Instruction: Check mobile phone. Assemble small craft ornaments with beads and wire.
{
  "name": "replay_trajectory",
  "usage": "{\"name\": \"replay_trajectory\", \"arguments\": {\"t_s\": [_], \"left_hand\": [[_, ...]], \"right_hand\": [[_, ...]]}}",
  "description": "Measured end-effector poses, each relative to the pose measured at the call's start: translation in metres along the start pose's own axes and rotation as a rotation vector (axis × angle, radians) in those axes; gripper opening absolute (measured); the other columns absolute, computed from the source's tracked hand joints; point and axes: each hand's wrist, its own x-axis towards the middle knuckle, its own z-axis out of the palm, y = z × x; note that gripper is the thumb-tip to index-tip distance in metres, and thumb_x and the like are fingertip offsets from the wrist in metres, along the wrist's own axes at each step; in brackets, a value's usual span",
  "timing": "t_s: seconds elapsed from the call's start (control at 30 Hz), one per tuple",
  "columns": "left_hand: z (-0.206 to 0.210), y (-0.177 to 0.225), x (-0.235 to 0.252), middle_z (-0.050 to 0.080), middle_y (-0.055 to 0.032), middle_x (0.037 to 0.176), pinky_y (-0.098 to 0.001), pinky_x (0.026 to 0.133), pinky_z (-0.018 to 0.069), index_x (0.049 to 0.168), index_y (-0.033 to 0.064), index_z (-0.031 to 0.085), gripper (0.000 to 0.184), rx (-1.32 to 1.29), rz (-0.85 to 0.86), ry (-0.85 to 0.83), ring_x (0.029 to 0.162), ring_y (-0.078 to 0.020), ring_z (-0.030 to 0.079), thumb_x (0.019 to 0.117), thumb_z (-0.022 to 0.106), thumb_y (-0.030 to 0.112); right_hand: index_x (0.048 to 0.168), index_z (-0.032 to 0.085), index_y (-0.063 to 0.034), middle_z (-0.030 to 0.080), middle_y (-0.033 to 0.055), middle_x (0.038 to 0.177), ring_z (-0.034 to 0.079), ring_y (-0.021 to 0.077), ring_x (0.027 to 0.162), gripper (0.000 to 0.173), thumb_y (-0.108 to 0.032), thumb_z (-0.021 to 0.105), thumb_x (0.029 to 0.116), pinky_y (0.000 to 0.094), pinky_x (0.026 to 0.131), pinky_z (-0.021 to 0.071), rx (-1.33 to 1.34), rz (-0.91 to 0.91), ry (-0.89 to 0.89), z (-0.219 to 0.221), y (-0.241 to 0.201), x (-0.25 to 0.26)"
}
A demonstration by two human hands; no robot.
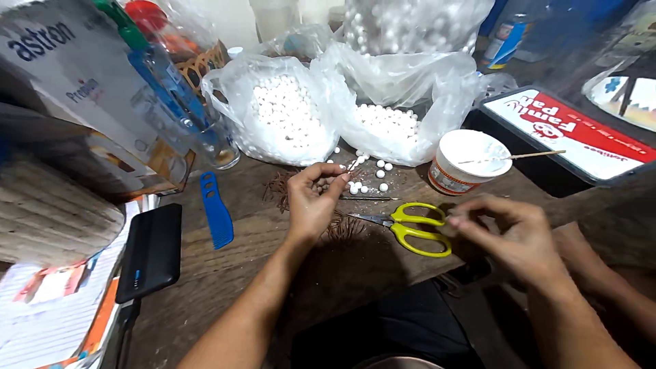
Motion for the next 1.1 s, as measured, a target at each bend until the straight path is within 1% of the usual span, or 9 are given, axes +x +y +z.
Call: {"name": "replay_trajectory", "arguments": {"t_s": [0.07, 0.1, 0.2, 0.23, 0.37, 0.53, 0.73, 0.83, 1.1], "left_hand": [[0.000, 0.001, 0.000, 0.072, 0.0050, 0.084, -0.0173, 0.067, 0.0586, 0.099, 0.0006, 0.069, 0.016, 0.031, 0.022, -0.003, 0.069, 0.0009, 0.067, 0.0873, 0.070, -0.010], [0.001, 0.001, -0.001, 0.072, 0.0060, 0.085, -0.0168, 0.068, 0.0588, 0.098, 0.0006, 0.069, 0.016, 0.045, 0.034, -0.006, 0.070, 0.0018, 0.067, 0.0870, 0.070, -0.011], [0.003, -0.003, -0.003, 0.071, 0.0060, 0.088, -0.0168, 0.070, 0.0590, 0.098, 0.0001, 0.069, 0.017, 0.081, 0.087, -0.010, 0.073, 0.0023, 0.067, 0.0856, 0.071, -0.010], [0.003, -0.004, -0.003, 0.071, 0.0056, 0.088, -0.0169, 0.071, 0.0591, 0.098, 0.0003, 0.069, 0.016, 0.094, 0.102, -0.010, 0.075, 0.0022, 0.067, 0.0852, 0.071, -0.010], [0.003, -0.009, -0.003, 0.072, 0.0056, 0.089, -0.0163, 0.072, 0.0591, 0.098, 0.0004, 0.070, 0.015, 0.120, 0.119, -0.027, 0.077, 0.0024, 0.068, 0.0851, 0.071, -0.009], [0.004, -0.012, -0.005, 0.071, 0.0039, 0.093, -0.0142, 0.075, 0.0576, 0.097, -0.0012, 0.071, 0.015, 0.127, 0.149, -0.051, 0.080, 0.0041, 0.067, 0.0850, 0.071, -0.009], [0.008, -0.016, -0.008, 0.071, -0.0030, 0.107, -0.0167, 0.081, 0.0579, 0.094, -0.0024, 0.072, 0.011, 0.098, 0.197, -0.094, 0.094, 0.0000, 0.068, 0.0840, 0.070, -0.006], [0.009, -0.016, -0.009, 0.069, -0.0029, 0.101, -0.0136, 0.075, 0.0563, 0.092, -0.0038, 0.072, 0.008, 0.118, 0.218, -0.102, 0.086, 0.0024, 0.066, 0.0841, 0.069, -0.005], [0.013, -0.012, -0.013, 0.067, -0.0015, 0.087, -0.0120, 0.066, 0.0535, 0.093, -0.0044, 0.071, 0.007, 0.109, 0.206, -0.114, 0.071, 0.0038, 0.061, 0.0868, 0.069, -0.005]], "right_hand": [[0.085, 0.064, -0.0255, 0.063, -0.0219, 0.072, 0.059, -0.0083, 0.062, 0.010, -0.022, 0.071, 0.0912, 0.0124, 0.059, 0.0509, 0.153, 0.115, 0.217, -0.017, 0.012, 0.002], [0.090, 0.061, -0.0250, 0.060, -0.0223, 0.069, 0.056, -0.0072, 0.058, 0.011, -0.017, 0.068, 0.0922, 0.0134, 0.056, 0.0506, 0.189, 0.159, 0.303, -0.025, 0.018, 0.005], [0.128, 0.057, -0.0098, 0.058, -0.0160, 0.073, 0.054, -0.0035, 0.055, 0.029, -0.012, 0.057, 0.0989, 0.0152, 0.054, 0.0496, 0.224, 0.250, 0.368, -0.043, 0.032, 0.023], [0.131, 0.057, -0.0068, 0.060, -0.0137, 0.076, 0.054, -0.0032, 0.056, 0.030, -0.011, 0.055, 0.1013, 0.0148, 0.054, 0.0493, 0.216, 0.253, 0.357, -0.045, 0.032, 0.029], [0.109, 0.071, -0.0074, 0.065, -0.0138, 0.079, 0.058, -0.0045, 0.062, 0.019, -0.010, 0.053, 0.1034, 0.0135, 0.058, 0.0518, 0.127, 0.080, 0.321, -0.049, 0.023, 0.040], [0.109, 0.072, -0.0136, 0.069, -0.0159, 0.088, 0.065, -0.0029, 0.073, 0.021, -0.018, 0.052, 0.1065, 0.0182, 0.069, 0.0573, -0.009, -0.139, 0.340, -0.078, 0.013, 0.035], [0.099, 0.069, -0.0121, 0.071, -0.0120, 0.078, 0.065, -0.0001, 0.063, 0.034, -0.010, 0.037, 0.1088, 0.0171, 0.059, 0.0566, 0.285, 0.155, 0.577, -0.073, 0.028, 0.034], [0.094, 0.067, -0.0123, 0.068, -0.0097, 0.072, 0.063, 0.0008, 0.059, 0.042, -0.014, 0.029, 0.1114, 0.0162, 0.056, 0.0544, 0.496, 0.304, 0.662, -0.072, 0.031, 0.032], [0.094, 0.069, -0.0160, 0.068, -0.0100, 0.074, 0.064, -0.0011, 0.062, 0.049, -0.018, 0.024, 0.1124, 0.0131, 0.059, 0.0548, 0.746, 0.267, 0.438, -0.024, -0.017, 0.030]]}}
